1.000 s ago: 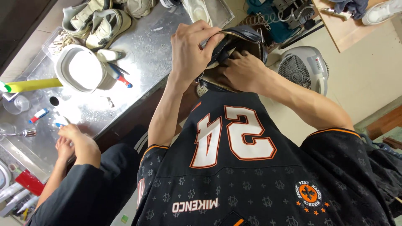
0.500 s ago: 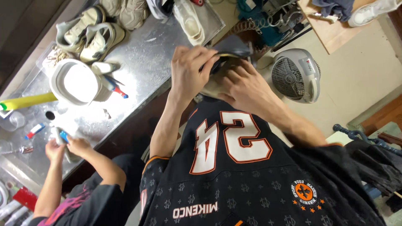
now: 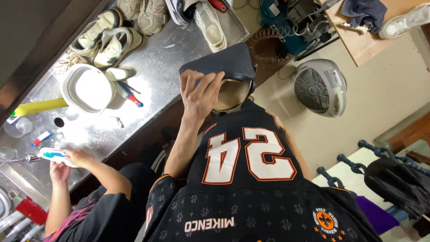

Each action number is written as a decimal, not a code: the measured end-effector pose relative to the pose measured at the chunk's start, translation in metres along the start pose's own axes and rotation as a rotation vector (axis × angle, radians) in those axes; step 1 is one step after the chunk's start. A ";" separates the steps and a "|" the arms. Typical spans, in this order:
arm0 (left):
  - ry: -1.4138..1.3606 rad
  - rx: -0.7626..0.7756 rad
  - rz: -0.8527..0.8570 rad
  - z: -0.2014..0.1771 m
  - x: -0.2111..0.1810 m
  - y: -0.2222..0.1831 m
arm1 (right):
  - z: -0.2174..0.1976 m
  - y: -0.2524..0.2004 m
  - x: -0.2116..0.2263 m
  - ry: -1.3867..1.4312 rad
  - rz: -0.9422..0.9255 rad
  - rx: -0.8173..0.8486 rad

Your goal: The recorder is cleaning a dark-colored bag and its long strap using a small blue brush.

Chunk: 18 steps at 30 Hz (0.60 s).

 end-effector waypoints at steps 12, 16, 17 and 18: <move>0.068 -0.212 0.170 0.012 -0.021 -0.015 | -0.018 -0.027 0.053 0.140 -0.019 0.080; 0.033 -0.200 0.059 0.035 -0.033 -0.017 | -0.034 0.013 0.051 0.169 -0.073 0.149; 0.009 -0.202 0.024 0.040 -0.035 -0.015 | -0.038 0.027 0.047 0.174 -0.091 0.167; -0.014 -0.204 -0.011 0.044 -0.037 -0.014 | -0.042 0.042 0.044 0.180 -0.110 0.186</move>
Point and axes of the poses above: each hand's wrist, its own y-axis towards the middle knuckle, its own z-axis out of the palm, x = y × z, the point moved 5 cm from there along y, towards the middle knuckle, and after that the axes turned 4 degrees about -y, right-handed, at the moved point
